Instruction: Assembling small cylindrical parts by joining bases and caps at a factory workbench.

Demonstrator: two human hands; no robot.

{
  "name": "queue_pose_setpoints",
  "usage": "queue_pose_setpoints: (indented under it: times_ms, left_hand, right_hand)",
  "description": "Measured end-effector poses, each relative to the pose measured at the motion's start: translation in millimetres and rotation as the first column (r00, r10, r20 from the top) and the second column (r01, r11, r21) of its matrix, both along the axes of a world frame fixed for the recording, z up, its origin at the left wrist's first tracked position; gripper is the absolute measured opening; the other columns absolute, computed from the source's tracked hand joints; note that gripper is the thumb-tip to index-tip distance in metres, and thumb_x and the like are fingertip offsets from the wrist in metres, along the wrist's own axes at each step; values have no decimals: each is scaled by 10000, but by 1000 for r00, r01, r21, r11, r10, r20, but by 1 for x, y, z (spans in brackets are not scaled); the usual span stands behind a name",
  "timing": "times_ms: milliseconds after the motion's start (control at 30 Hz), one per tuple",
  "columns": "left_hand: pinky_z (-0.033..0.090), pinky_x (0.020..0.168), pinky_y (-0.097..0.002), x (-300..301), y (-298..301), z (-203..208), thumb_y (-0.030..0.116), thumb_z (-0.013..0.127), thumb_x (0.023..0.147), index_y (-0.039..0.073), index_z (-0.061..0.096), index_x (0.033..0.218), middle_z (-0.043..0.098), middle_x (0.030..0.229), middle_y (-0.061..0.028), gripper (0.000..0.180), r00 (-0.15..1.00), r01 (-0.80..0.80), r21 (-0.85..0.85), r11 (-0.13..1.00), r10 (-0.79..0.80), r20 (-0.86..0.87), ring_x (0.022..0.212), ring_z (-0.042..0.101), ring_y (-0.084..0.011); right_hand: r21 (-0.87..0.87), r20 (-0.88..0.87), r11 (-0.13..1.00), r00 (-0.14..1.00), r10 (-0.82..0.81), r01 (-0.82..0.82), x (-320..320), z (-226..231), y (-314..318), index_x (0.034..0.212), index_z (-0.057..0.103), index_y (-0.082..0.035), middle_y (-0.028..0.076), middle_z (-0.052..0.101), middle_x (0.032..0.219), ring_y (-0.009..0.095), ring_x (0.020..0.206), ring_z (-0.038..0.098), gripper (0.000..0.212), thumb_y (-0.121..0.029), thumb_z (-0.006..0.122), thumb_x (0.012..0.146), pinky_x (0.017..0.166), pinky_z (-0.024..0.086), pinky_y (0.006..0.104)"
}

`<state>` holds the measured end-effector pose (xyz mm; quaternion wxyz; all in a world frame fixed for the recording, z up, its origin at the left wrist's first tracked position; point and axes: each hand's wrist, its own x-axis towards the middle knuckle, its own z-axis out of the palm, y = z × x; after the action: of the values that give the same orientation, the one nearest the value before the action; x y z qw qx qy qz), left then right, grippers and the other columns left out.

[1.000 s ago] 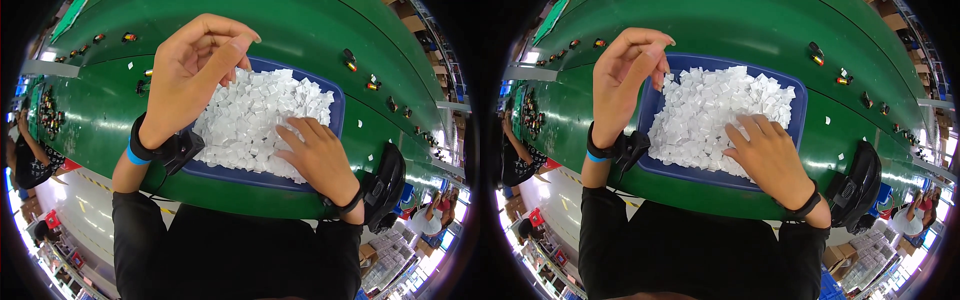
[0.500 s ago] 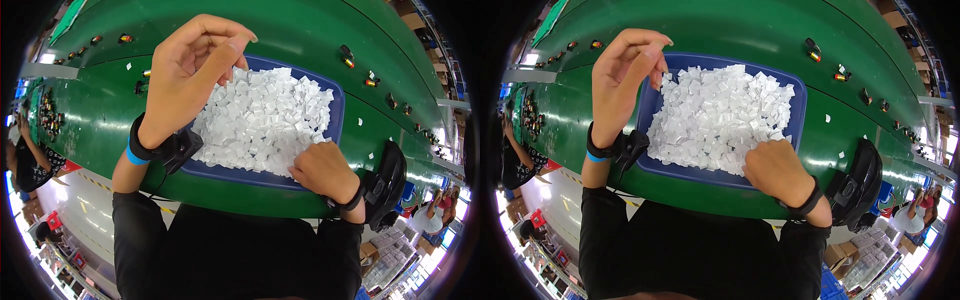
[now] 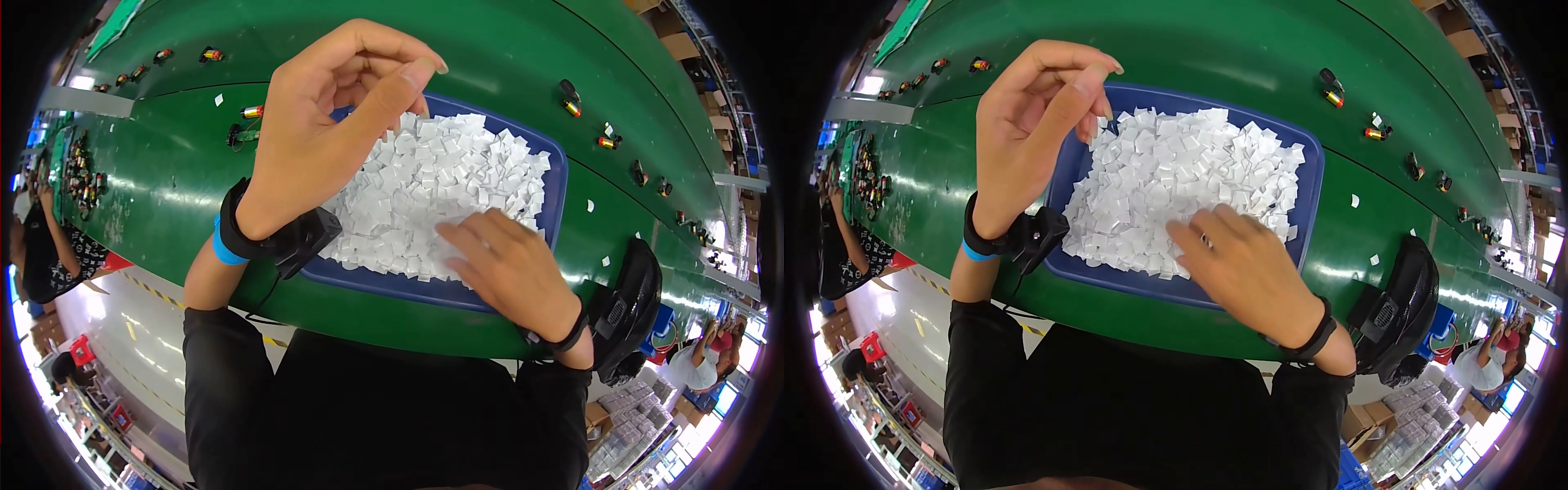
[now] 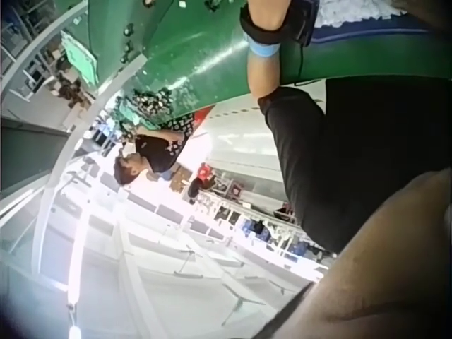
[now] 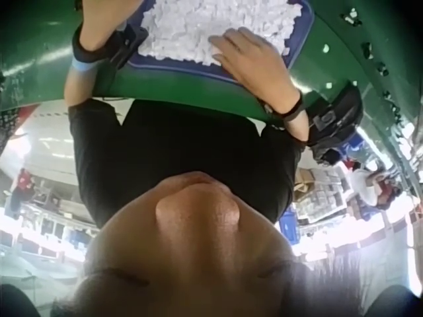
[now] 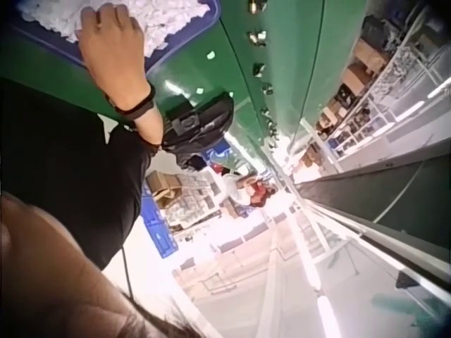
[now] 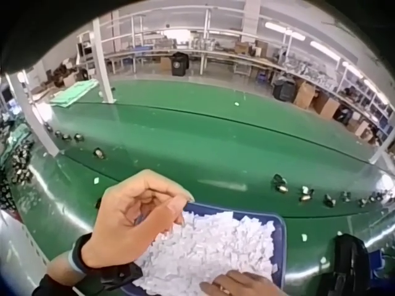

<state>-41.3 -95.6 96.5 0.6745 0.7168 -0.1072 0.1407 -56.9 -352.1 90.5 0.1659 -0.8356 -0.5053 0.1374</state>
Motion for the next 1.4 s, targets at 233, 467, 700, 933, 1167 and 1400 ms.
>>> queue_pose_setpoints:
  times_ms: [233, 467, 700, 933, 1167, 1400]
  left_hand:
    - [460, 614, -221, 0, 5, 5, 72, 580, 1016, -30, 652, 1132, 656, 823, -60, 170, 1000, -20, -16, 1000, 20, 0, 691, 571, -69]
    - [458, 613, -220, -3, 15, 11, 89, 586, 1017, -24, 659, 1119, 656, 828, -60, 169, 998, -61, 3, 998, 61, 5, 690, 570, -67]
    - [455, 604, -219, -3, 9, 7, 78, 582, 1013, -33, 662, 1110, 655, 820, -58, 168, 997, -69, 11, 998, 69, 28, 679, 568, -67]
    - [488, 646, -198, 38, 4, -25, 80, 623, 999, -39, 655, 1104, 678, 901, -58, 162, 851, 323, -189, 927, -198, 487, 782, 643, -74]
    - [499, 662, -181, 22, -6, 0, 69, 637, 993, -48, 648, 1099, 687, 916, -53, 158, 979, 135, -247, 960, -92, 179, 811, 662, -64]
    - [481, 625, -177, 33, 3, 6, 61, 630, 994, -51, 642, 1104, 685, 893, -62, 158, 632, 496, -164, 852, -226, 741, 761, 636, -59]
  right_hand:
    - [11, -274, 960, 922, 272, -280, -16, -21, 42, 1131, 620, -17, 99, 603, 1046, 276, 997, 609, 354, -226, 736, 870, 766, 539, 359]
    - [136, -193, 987, 974, 115, -90, 1, -36, 63, 1169, 599, 21, 134, 583, 1178, 324, 1040, 604, 431, -287, 721, 894, 854, 538, 393]
    - [148, -54, 984, 994, -91, 98, 43, -32, 35, 1277, 598, 18, 141, 580, 1320, 355, 1178, 569, 490, -247, 735, 888, 971, 496, 419]
    - [140, 57, 966, 972, -229, 219, 64, -38, 0, 1320, 605, -17, 147, 576, 1349, 359, 1229, 540, 504, -199, 753, 874, 1009, 469, 415]
    - [57, -28, 968, 969, -244, 245, 43, -40, 7, 1349, 580, -35, 164, 537, 1356, 359, 1219, 537, 546, -201, 767, 864, 1003, 470, 409]
    - [35, -212, 997, 975, -66, 75, 3, -25, 29, 1350, 566, -54, 153, 534, 1317, 347, 1172, 561, 566, -176, 779, 841, 959, 498, 403]
